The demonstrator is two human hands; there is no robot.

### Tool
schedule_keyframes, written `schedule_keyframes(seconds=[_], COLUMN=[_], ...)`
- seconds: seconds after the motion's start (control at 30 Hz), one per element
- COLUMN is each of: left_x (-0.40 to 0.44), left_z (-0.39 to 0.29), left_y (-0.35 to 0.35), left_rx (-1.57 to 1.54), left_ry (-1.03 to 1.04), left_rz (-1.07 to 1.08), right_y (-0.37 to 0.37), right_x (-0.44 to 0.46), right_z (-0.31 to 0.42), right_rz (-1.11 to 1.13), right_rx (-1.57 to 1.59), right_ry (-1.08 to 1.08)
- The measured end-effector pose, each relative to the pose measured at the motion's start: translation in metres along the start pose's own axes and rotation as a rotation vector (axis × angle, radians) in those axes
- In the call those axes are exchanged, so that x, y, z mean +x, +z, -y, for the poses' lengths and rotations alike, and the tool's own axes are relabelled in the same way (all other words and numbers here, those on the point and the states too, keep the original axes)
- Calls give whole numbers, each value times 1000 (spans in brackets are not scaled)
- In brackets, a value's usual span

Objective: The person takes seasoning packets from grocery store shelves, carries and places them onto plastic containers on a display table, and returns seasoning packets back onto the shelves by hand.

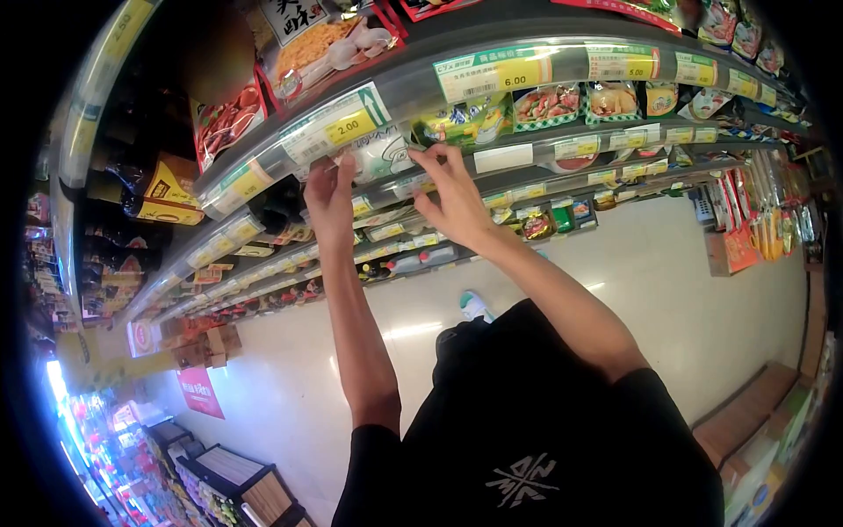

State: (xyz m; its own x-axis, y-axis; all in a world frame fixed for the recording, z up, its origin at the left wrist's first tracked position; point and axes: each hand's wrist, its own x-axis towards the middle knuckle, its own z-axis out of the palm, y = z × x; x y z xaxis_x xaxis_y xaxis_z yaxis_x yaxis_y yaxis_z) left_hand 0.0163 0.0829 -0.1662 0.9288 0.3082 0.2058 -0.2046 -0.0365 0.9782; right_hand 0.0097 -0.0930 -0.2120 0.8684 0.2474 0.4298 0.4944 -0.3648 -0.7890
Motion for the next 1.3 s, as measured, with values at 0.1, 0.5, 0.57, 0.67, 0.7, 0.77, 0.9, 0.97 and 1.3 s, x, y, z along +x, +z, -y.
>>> schedule_keyframes(seconds=[0.1,0.5,0.57,0.67,0.7,0.77,0.9,0.97,1.3], left_x=[-15,-67,-71,-89,-96,-120,-181,-217,-282], left_z=[5,26,14,-21,-31,-33,1,35,57], left_y=[-4,-16,-17,-17,-18,-27,-24,-15,79], left_rx=[-41,87,148,72,43,176,-218,-303,-500], left_ry=[88,247,403,419,460,486,-545,-682,-749], left_rz=[-7,-45,39,61,80,44,82,45,-114], right_y=[-4,-13,-17,-38,-44,-57,-48,-56,-131], right_x=[-4,4,8,0,-6,-23,-91,-115,-137], right_z=[0,0,1,25,33,42,12,7,-33], right_rz=[39,97,4,22,32,131,485,485,898], right_rx=[74,-97,-214,-91,-80,89,657,521,510], right_ry=[26,-60,-307,-338,-344,-333,579,611,668])
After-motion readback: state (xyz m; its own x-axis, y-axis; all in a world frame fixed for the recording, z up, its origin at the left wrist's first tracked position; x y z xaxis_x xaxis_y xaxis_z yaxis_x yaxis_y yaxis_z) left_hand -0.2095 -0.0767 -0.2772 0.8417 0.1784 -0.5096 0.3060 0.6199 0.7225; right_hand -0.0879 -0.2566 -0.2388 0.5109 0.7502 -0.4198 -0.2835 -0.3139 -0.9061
